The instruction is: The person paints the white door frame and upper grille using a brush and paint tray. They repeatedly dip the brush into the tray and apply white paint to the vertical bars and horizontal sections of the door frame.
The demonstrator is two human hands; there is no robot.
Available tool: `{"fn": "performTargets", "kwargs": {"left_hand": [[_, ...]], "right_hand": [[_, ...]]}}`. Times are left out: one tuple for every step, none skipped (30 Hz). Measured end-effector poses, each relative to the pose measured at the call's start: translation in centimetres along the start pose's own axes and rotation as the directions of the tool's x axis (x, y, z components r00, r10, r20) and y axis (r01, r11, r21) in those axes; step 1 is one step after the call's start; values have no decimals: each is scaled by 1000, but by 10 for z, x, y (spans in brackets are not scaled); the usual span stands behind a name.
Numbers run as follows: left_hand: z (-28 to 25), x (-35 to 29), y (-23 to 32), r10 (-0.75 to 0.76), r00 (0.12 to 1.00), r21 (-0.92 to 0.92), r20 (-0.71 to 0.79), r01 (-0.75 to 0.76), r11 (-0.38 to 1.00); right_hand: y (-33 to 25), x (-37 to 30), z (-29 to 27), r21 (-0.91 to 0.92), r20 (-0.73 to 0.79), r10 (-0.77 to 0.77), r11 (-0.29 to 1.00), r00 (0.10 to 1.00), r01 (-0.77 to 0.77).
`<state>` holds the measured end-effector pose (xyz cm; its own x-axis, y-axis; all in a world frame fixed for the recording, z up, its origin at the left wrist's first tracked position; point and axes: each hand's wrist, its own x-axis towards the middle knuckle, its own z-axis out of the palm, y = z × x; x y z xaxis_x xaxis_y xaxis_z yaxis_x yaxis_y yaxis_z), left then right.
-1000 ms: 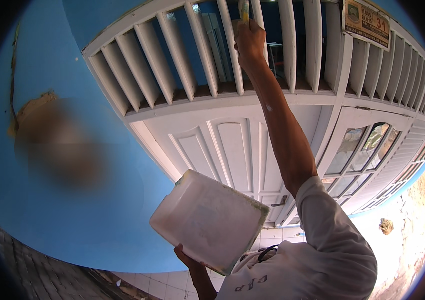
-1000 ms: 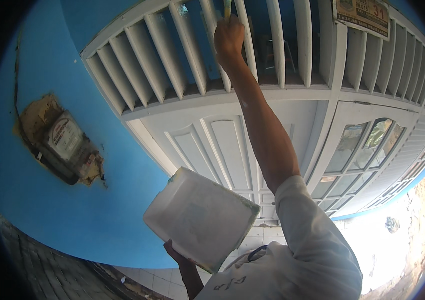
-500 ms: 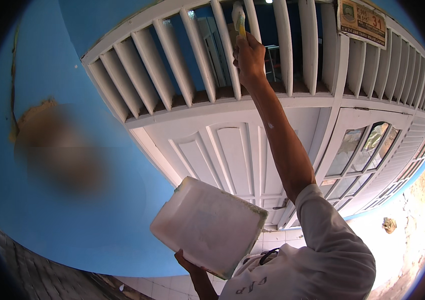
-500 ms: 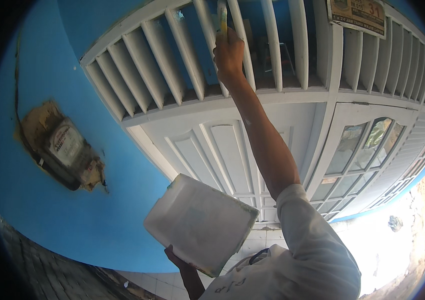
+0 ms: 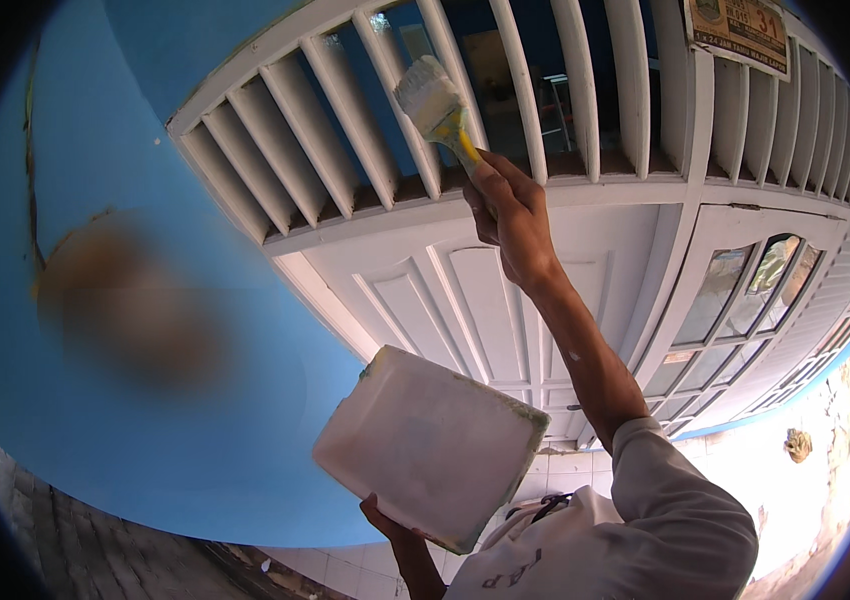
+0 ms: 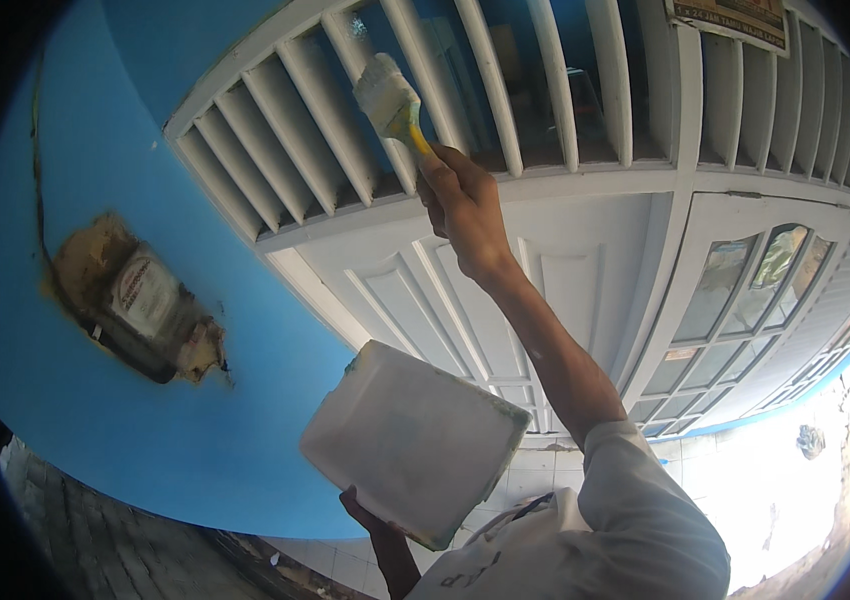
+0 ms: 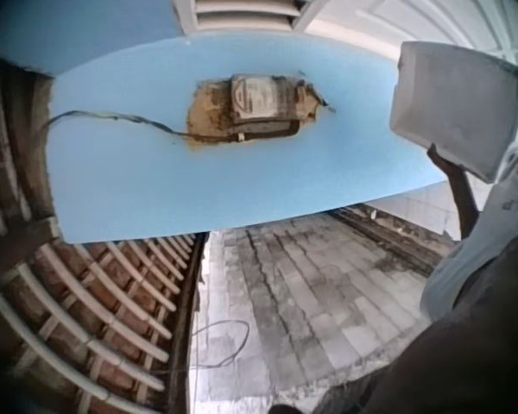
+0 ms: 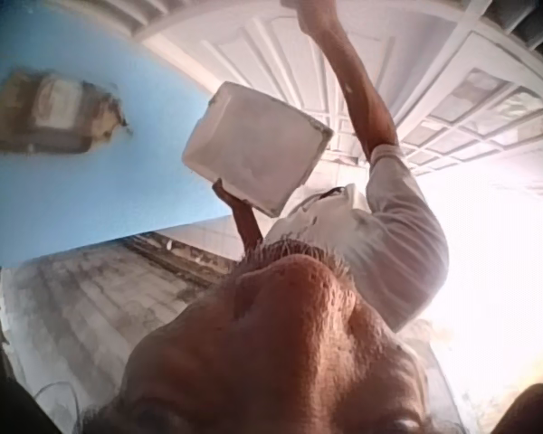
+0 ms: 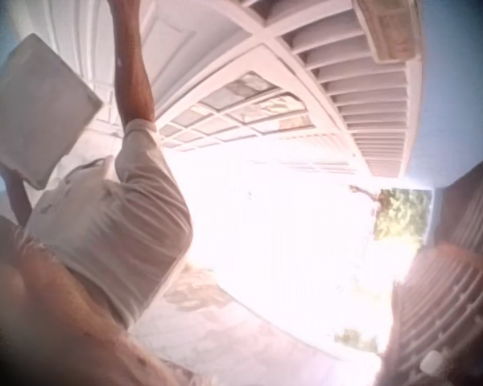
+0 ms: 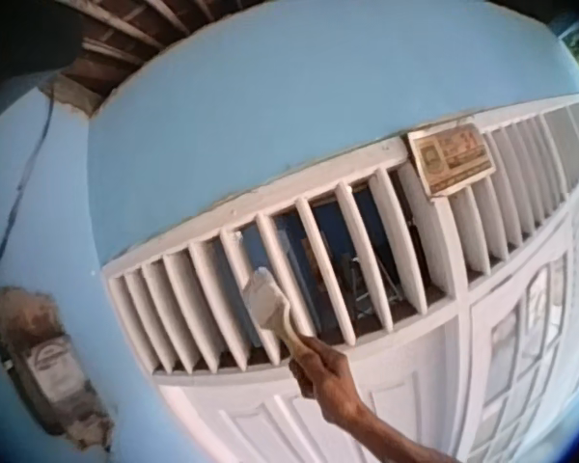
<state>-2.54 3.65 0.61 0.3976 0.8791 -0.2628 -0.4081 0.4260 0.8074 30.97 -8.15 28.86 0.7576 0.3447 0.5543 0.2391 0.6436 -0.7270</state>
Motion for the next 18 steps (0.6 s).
{"fn": "performTargets", "kwargs": {"left_hand": [[-2, 3, 2, 18, 999, 7, 30, -18, 1000], [-12, 9, 0, 30, 999, 7, 38, -31, 1000], [-22, 11, -5, 29, 999, 0, 38, -29, 1000], [-26, 20, -10, 6, 1000, -17, 31, -5, 1000], [-25, 24, -14, -23, 1000, -39, 11, 24, 999], [-6, 14, -9, -66, 998, -85, -19, 64, 994], [-4, 12, -9, -90, 996, -102, 0, 90, 991], [5, 8, -7, -93, 995, -43, -33, 92, 995], [9, 6, -5, -91, 994, 21, -59, 92, 996], [7, 8, -7, -81, 995, 14, -55, 81, 997], [5, 9, -9, -71, 997, 11, -37, 72, 997], [2, 9, -13, -66, 997, -11, -32, 66, 998], [2, 11, -16, -55, 998, -32, -13, 55, 998], [2, 12, -18, -46, 999, -53, 6, 46, 998], [3, 11, -18, -47, 999, -58, 1, 47, 997], [6, 10, -18, -52, 999, -59, 3, 53, 997], [8, 9, -19, -59, 998, -61, 5, 59, 996], [9, 8, -19, -57, 998, -66, 1, 57, 996]], "right_hand": [[-1, -6, 1, 1, 16, -14, 1000, 1000, 14], [1, -15, 1, 1, 45, -10, 1000, 999, 10], [4, -26, 0, -10, 79, 7, 1000, 997, -6], [-5, -35, -6, -133, 118, 69, 990, 991, -53], [-2, -46, -15, -265, 143, 120, 961, 982, -79], [3, -55, -23, -415, 227, 128, 909, 966, -23], [14, -61, -33, -546, 302, 133, 836, 944, 57], [15, -66, -34, -647, 450, 102, 722, 887, 245], [16, -71, -30, -678, 595, 83, 586, 799, 444], [20, -82, -23, -697, 651, 111, 479, 751, 533], [26, -90, -18, -691, 706, 169, 375, 688, 618], [33, -99, -15, -662, 749, 231, 267, 620, 700], [40, -106, -11, -613, 778, 289, 150, 558, 776], [50, -116, -7, -569, 799, 299, 94, 522, 817], [64, -124, -8, -536, 811, 324, 77, 487, 841], [77, -132, -8, -543, 796, 354, 59, 491, 838], [86, -139, -7, -549, 779, 385, 40, 494, 835], [95, -146, -7, -527, 791, 386, 35, 475, 849]]}}
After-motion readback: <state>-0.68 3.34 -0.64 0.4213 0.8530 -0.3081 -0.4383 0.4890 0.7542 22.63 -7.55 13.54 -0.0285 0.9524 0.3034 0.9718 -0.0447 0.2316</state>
